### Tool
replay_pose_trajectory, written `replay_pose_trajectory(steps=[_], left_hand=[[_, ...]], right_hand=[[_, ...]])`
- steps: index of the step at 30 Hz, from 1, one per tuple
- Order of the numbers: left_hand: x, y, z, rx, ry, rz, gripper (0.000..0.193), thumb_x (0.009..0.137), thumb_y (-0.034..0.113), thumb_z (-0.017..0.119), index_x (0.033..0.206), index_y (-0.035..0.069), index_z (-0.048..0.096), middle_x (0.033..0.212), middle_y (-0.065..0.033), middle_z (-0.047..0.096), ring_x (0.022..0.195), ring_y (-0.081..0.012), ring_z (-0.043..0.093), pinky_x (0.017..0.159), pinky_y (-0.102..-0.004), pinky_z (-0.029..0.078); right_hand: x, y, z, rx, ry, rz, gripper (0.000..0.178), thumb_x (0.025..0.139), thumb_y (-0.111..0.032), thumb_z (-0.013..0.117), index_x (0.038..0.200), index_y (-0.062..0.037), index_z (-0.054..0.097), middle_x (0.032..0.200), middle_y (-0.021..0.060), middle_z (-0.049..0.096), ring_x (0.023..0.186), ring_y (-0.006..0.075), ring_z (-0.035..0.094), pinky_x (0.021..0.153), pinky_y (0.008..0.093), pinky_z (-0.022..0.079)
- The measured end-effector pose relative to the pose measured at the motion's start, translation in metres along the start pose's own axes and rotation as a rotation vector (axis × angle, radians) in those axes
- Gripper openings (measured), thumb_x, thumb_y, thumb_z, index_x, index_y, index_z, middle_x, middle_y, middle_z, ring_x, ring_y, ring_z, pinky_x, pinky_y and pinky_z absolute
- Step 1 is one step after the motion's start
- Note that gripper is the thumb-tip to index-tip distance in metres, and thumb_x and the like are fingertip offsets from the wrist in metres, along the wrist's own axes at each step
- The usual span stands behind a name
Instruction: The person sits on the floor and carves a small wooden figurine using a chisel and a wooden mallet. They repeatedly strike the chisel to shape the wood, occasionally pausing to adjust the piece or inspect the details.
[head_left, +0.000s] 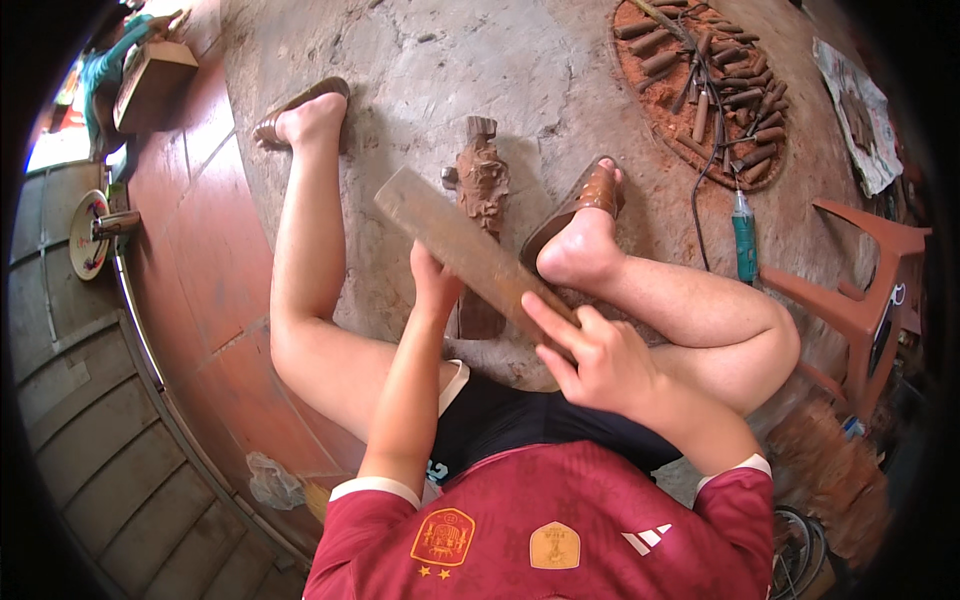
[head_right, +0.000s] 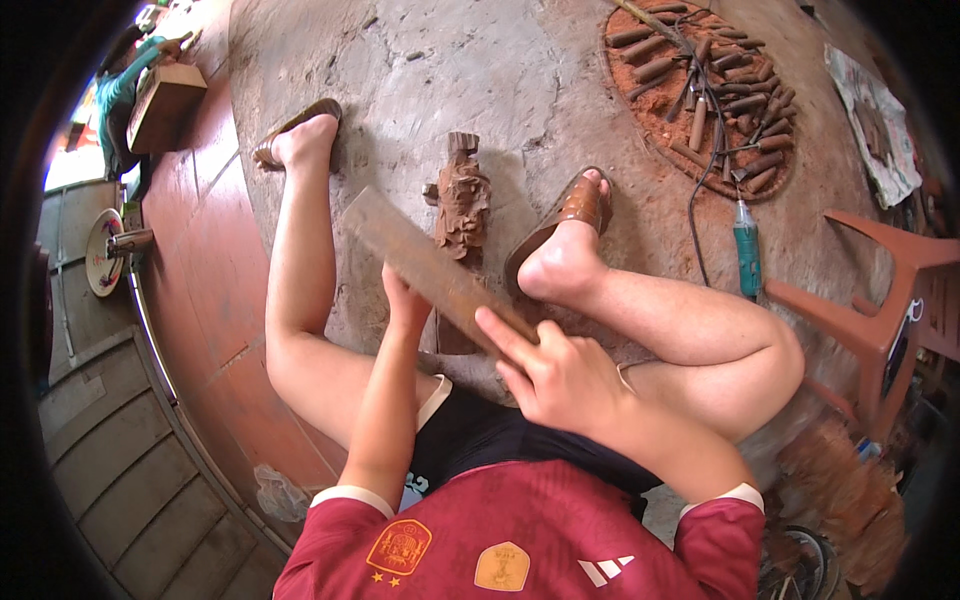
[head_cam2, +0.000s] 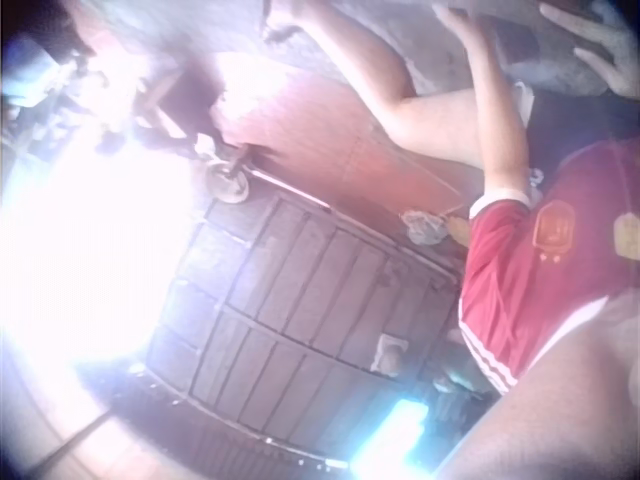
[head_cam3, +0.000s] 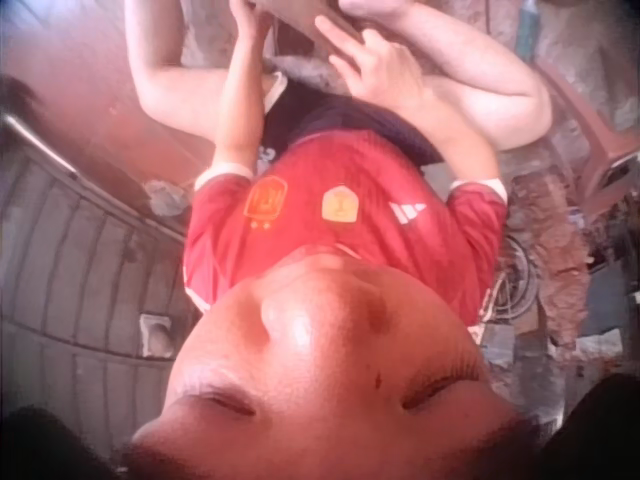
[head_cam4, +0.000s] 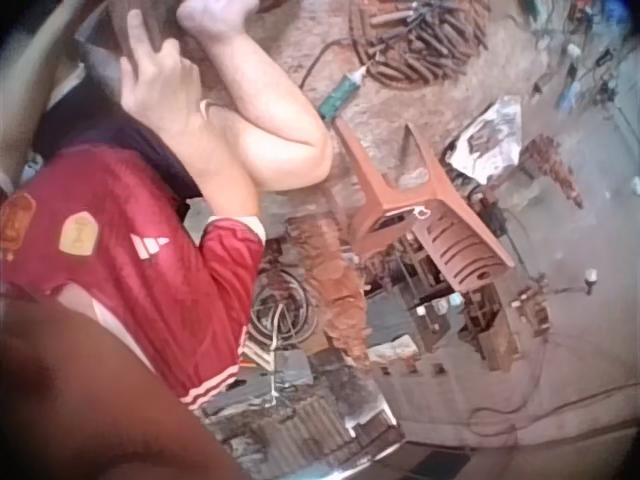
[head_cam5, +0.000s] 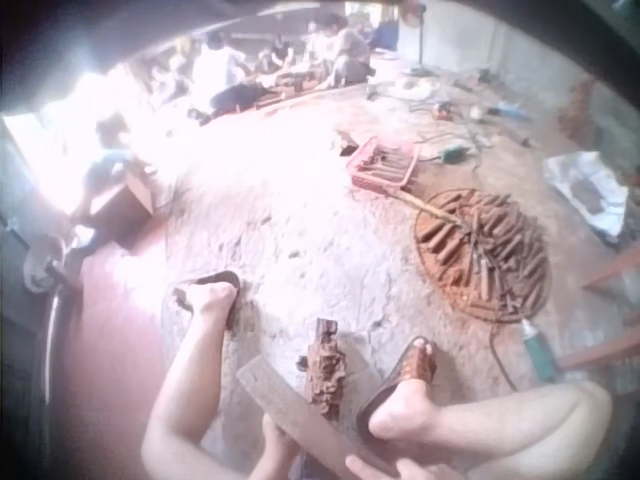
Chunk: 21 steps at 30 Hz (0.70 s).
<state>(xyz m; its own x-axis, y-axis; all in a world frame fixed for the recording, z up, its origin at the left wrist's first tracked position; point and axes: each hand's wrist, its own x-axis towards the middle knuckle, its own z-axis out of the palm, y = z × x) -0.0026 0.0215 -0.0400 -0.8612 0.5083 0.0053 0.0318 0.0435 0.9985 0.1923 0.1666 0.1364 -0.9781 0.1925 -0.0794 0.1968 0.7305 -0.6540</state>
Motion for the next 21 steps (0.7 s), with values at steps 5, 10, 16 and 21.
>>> replay_pose_trajectory(steps=[5,10,16,21], left_hand=[[-0.006,0.016,0.021,-0.269,0.182,0.122,0.027,0.099,0.016,0.061,0.086,0.009,0.038,0.071,-0.0017,0.044,0.063,-0.0136,0.045,0.065,-0.0342,0.047],[-0.015,0.013,0.018,-0.116,0.172,0.169,0.022,0.101,0.015,0.058,0.091,0.007,0.04,0.069,-0.0026,0.045,0.062,-0.014,0.047,0.066,-0.0341,0.047],[-0.013,0.007,0.02,-0.13,0.168,0.155,0.021,0.1,0.016,0.059,0.091,0.006,0.042,0.07,-0.0041,0.049,0.063,-0.0143,0.049,0.064,-0.0317,0.046],[-0.014,0.011,0.024,-0.099,0.162,0.207,0.024,0.099,0.018,0.062,0.093,0.007,0.042,0.071,-0.0036,0.049,0.064,-0.0147,0.05,0.065,-0.0319,0.047]], right_hand=[[-0.026,-0.001,0.04,0.01,0.19,-0.218,0.066,0.086,-0.025,0.068,0.148,-0.0304,0.045,0.071,0.0101,0.047,0.044,0.0242,0.053,0.041,0.0375,0.05],[-0.036,-0.028,0.036,0.06,0.02,-0.072,0.066,0.084,-0.021,0.071,0.145,-0.0295,0.049,0.073,0.0113,0.049,0.046,0.0238,0.053,0.043,0.0361,0.05],[-0.035,-0.025,0.048,-0.119,0.017,-0.008,0.062,0.086,-0.022,0.065,0.146,-0.0297,0.049,0.074,0.0118,0.048,0.046,0.0226,0.055,0.041,0.0346,0.051],[-0.04,-0.019,0.047,0.019,0.18,-0.159,0.063,0.084,-0.019,0.07,0.144,-0.0272,0.051,0.078,0.0122,0.051,0.054,0.0247,0.058,0.05,0.0339,0.054]])
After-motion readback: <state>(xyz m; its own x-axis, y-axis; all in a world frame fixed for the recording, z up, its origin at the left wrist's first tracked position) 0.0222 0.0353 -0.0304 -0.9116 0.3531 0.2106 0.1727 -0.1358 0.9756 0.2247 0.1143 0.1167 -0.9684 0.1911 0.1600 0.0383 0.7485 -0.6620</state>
